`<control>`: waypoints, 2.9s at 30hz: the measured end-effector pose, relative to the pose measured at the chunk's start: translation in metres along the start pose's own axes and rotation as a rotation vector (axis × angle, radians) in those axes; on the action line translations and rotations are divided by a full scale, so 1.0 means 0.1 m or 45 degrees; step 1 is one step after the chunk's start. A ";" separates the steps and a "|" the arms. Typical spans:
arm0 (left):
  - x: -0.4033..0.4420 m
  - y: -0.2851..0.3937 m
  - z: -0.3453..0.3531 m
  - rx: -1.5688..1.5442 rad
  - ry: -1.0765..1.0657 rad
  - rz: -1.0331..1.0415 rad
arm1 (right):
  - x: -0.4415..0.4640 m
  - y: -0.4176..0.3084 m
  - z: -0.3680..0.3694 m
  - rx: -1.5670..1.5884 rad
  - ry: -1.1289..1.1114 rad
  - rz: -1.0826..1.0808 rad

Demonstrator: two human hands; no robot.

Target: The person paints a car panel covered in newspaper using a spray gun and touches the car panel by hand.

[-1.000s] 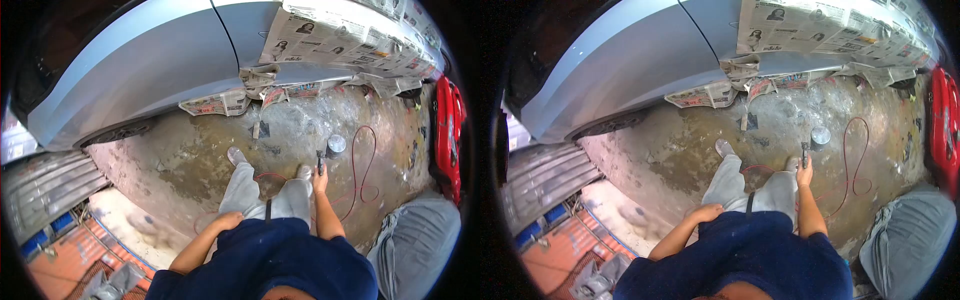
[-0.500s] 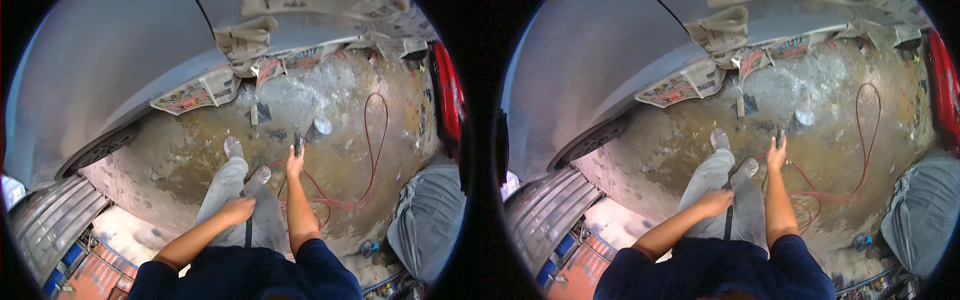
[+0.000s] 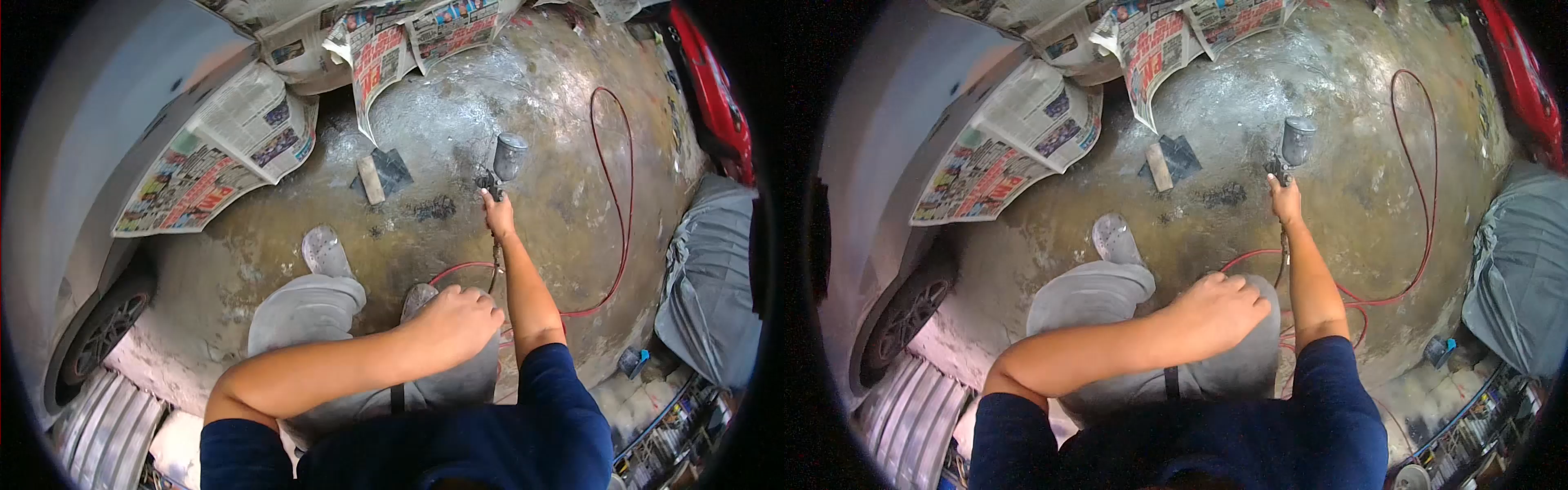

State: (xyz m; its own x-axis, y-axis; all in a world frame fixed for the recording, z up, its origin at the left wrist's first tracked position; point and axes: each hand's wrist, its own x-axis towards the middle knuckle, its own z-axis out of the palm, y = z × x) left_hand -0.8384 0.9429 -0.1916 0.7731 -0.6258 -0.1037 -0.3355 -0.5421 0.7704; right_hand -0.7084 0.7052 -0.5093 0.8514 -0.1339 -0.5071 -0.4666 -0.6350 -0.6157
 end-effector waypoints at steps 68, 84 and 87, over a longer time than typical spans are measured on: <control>-0.94 -0.50 -0.12 0.494 0.249 -0.617 | -1.85 -3.34 0.91 0.677 -0.370 -1.070; -0.87 -0.58 -0.09 0.532 0.187 -0.608 | -1.85 -3.25 0.87 0.637 -0.278 -1.081; -0.91 -0.64 -0.15 0.531 0.192 -0.662 | -1.87 -3.26 0.84 0.680 -0.294 -1.057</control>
State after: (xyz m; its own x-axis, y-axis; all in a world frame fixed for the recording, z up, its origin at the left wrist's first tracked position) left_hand -0.8792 1.0430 -0.2215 0.9462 -0.1570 -0.2829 -0.0561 -0.9407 0.3345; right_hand -0.7355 1.0007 -0.2643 0.9145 0.3817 0.1343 0.1574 -0.0298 -0.9871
